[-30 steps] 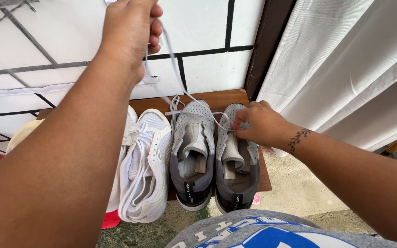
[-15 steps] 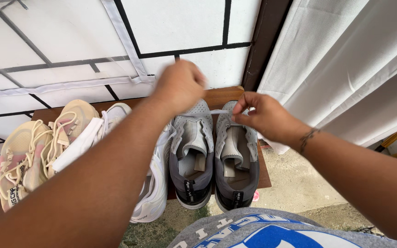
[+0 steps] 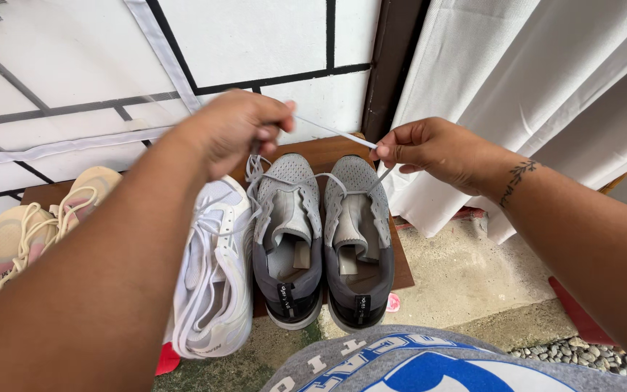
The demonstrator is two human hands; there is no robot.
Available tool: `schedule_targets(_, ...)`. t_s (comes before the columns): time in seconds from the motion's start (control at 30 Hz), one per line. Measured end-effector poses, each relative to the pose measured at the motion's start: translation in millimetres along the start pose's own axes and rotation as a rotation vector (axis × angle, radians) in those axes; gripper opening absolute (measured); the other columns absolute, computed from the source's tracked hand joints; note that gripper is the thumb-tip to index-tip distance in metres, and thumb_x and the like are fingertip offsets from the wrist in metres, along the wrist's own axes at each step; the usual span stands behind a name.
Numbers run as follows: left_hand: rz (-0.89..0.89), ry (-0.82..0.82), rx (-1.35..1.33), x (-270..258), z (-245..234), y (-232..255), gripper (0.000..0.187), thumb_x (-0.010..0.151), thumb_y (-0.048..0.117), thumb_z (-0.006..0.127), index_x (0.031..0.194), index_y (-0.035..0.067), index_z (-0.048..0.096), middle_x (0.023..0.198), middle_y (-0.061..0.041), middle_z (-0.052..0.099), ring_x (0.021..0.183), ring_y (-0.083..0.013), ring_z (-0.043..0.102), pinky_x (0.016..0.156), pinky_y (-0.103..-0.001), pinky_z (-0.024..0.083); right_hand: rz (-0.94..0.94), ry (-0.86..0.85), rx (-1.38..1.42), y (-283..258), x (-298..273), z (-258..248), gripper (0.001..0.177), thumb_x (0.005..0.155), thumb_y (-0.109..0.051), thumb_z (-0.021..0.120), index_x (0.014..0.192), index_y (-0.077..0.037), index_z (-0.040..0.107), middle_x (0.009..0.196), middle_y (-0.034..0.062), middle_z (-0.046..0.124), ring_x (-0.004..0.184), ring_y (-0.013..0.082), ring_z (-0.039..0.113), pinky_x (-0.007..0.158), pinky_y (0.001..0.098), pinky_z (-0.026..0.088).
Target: The person removes the laces from a pair of gray sneakers and then re-laces them. They thread the laces through the eyelets, pull them tight, and tie a knot. The shoes remain on a wooden shelf next to other footwear.
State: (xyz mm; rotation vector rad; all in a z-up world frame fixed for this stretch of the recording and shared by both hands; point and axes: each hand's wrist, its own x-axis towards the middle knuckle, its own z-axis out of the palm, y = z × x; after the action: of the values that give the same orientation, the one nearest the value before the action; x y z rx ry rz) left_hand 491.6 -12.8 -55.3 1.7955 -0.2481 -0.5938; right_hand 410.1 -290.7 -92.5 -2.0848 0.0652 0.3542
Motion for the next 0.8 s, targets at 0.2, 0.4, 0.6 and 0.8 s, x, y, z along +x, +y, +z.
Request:
schedule_targets(0.2,0.071,0.206,-0.518,-21.5,-50.6,-13.1,0.035,0.105,0.034,0.05,0.075,0.017,0.048,0.056,0.007,0.039,0.055,-0.0102,0.041,0.069,-0.032,0.053,-0.006,-0.046,0.024,10.7,5.1,2.0,0.031,0.086,-0.038,0.073,0.098,-0.009,0.076,0.092,0.0037,0.076,0.103,0.0171,0.067,0.105,0.0396,0.047)
schedule_targets(0.4,0.006,0.221,-0.761,-26.3,-78.2,-63.8,0.028,0.107,0.027,0.043,0.085,0.013,0.052,0.062,0.005,0.041,0.058,-0.0092,0.038,0.058,-0.025,0.038,0.084,0.161,0.273,15.5,10.3,1.0,0.019,0.09,-0.026,0.072,0.099,-0.009,0.071,0.096,0.0023,0.072,0.102,0.0153,0.066,0.099,0.0405,0.052)
schedule_targets(0.6,0.033,0.283,-1.152,-35.0,-100.7,-97.8,0.02,0.106,0.019,0.05,0.092,0.007,0.056,0.068,0.002,0.047,0.06,-0.0087,0.04,0.057,-0.021,0.038,0.272,0.267,0.309,22.7,8.4,4.6,0.018,0.095,-0.026,0.067,0.103,-0.01,0.07,0.096,0.0041,0.073,0.098,0.0159,0.069,0.094,0.0396,0.054)
schedule_targets(0.8,0.062,0.394,-0.99,-47.8,-73.5,-70.3,0.021,0.101,0.006,0.053,0.118,-0.001,0.065,0.091,-0.006,0.071,0.08,-0.0121,0.066,0.081,-0.028,0.061,0.415,0.374,0.295,25.8,8.5,7.6,0.022,0.098,-0.026,0.065,0.109,-0.007,0.068,0.102,0.0076,0.07,0.1,0.0189,0.068,0.094,0.0423,0.054)
